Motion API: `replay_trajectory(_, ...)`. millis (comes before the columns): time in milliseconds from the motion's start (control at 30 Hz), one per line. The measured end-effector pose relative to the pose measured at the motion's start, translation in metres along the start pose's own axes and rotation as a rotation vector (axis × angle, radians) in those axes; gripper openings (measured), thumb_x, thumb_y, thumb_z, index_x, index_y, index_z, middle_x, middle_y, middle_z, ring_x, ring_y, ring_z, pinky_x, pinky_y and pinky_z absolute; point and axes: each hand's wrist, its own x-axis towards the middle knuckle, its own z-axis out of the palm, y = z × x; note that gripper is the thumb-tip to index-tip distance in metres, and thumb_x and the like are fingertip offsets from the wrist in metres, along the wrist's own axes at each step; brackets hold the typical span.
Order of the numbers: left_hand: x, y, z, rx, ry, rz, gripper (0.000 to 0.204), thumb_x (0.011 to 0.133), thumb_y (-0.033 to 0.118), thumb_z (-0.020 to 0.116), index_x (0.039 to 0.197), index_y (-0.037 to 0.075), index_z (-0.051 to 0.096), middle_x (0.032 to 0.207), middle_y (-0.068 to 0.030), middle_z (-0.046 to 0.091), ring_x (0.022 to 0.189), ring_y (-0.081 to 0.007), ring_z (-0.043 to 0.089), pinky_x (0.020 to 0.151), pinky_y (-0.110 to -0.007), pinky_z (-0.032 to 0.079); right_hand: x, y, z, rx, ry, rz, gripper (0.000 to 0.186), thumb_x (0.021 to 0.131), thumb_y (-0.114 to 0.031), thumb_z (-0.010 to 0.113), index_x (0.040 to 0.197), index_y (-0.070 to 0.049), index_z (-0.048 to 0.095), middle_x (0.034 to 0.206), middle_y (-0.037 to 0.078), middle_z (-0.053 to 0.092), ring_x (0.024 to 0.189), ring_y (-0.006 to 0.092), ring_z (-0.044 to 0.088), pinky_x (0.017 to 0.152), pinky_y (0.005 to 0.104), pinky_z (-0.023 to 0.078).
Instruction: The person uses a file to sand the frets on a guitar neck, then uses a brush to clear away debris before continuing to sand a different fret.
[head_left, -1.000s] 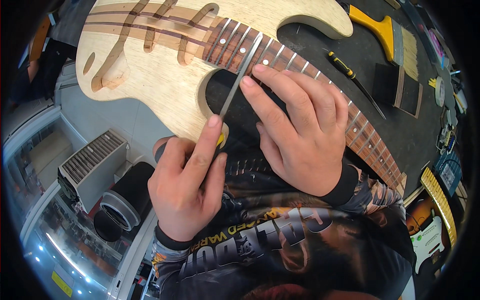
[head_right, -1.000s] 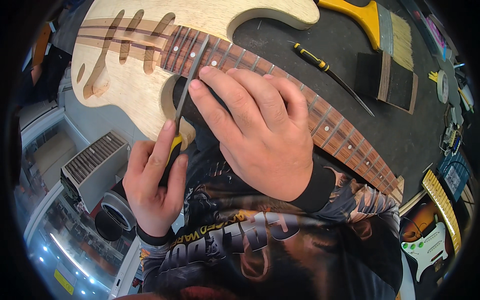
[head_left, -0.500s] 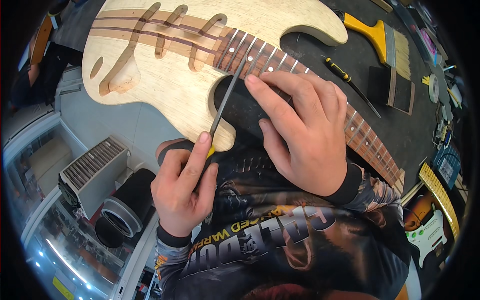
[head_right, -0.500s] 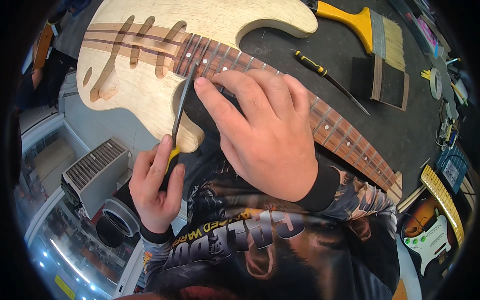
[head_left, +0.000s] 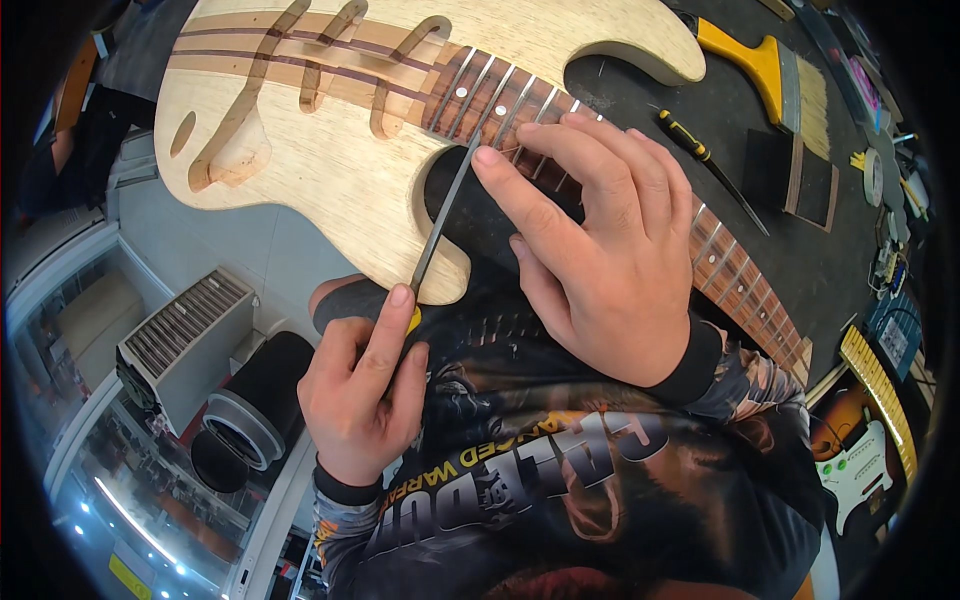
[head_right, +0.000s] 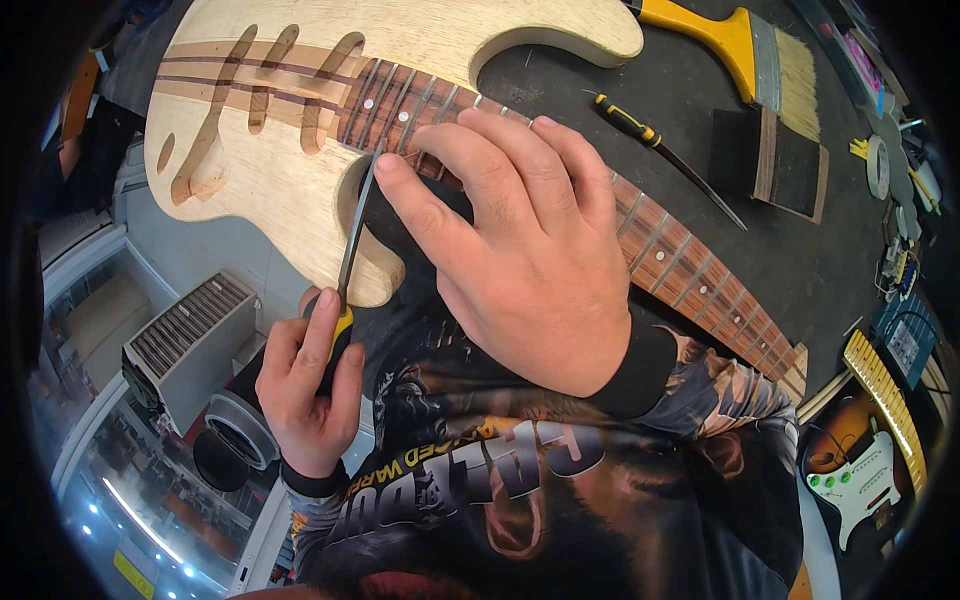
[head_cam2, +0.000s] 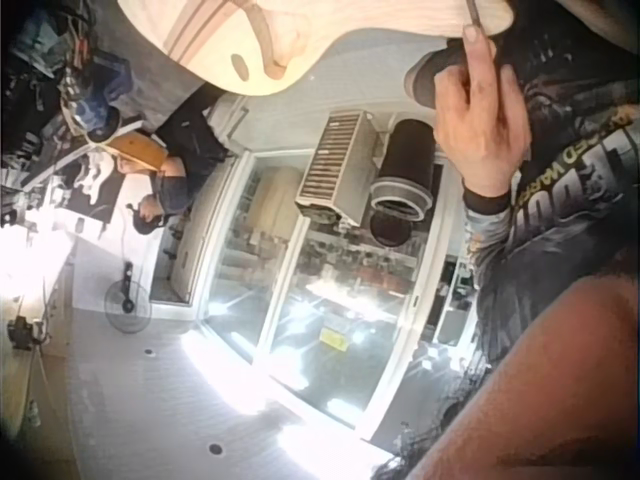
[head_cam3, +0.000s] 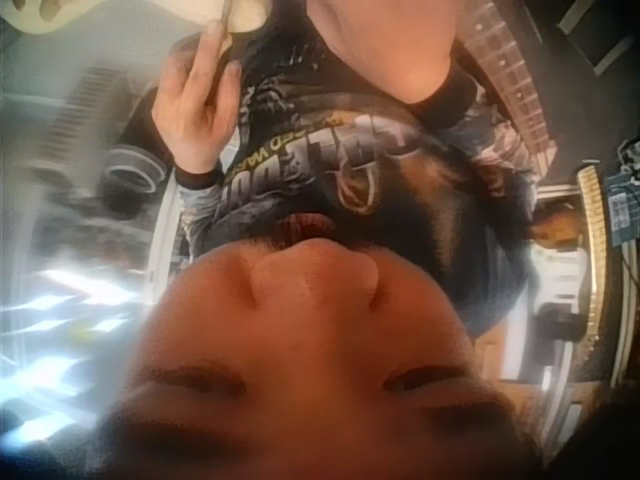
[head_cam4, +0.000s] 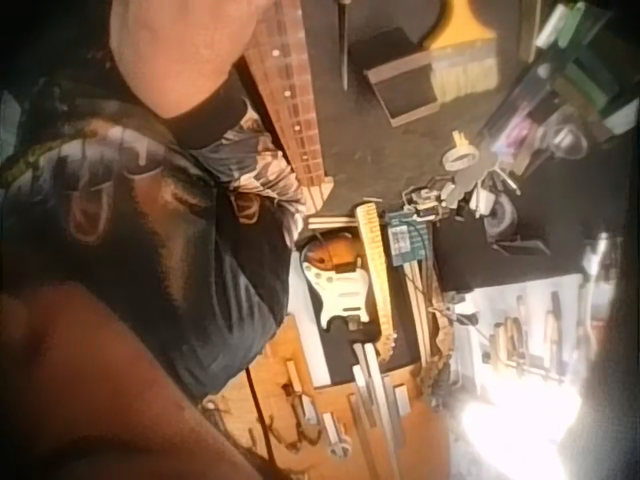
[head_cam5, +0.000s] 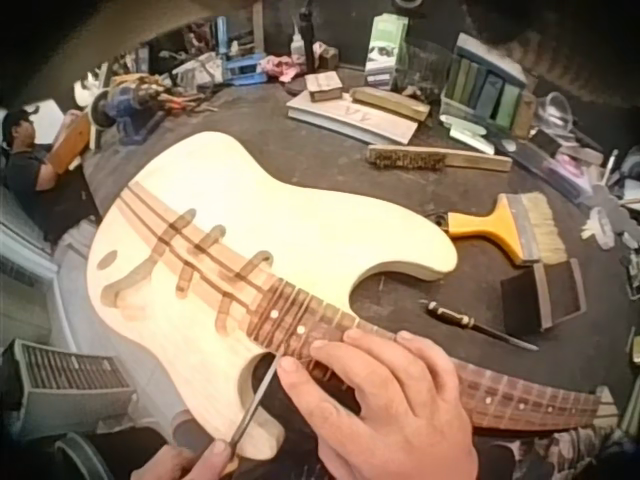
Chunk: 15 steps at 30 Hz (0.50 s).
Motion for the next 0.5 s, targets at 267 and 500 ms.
replay_trajectory(267, 0.003, 0.006, 0.000, -0.016, -0.035, -0.029, 0.069, 0.092, -0.010, 0.083, 0.159, 0.003, 0.073, 0.108, -0.0163, 0.073, 0.092, -0.0269, 0.071, 0.088, -0.036, 0.058, 0.000, 0.002, 0.003, -0.042, 0.033, -0.013, 0.079, 0.079, -0.011, 0.087, 0.156, -0.027, 0.076, 0.151, 0.004, 0.067, 0.145, 0.0327, 0.062, 0.122, 0.0580, 0.045)
replay_trajectory(500, 0.011, 0.005, 0.008, 0.010, 0.047, 0.010, 0.071, 0.088, -0.004, 0.089, 0.156, 0.010, 0.077, 0.096, -0.0091, 0.065, 0.076, -0.0235, 0.068, 0.068, -0.034, 0.056, -0.001, 0.002, 0.004, -0.065, 0.042, -0.021, 0.077, 0.081, -0.011, 0.086, 0.155, -0.026, 0.076, 0.151, 0.003, 0.068, 0.144, 0.0319, 0.063, 0.121, 0.0566, 0.046)
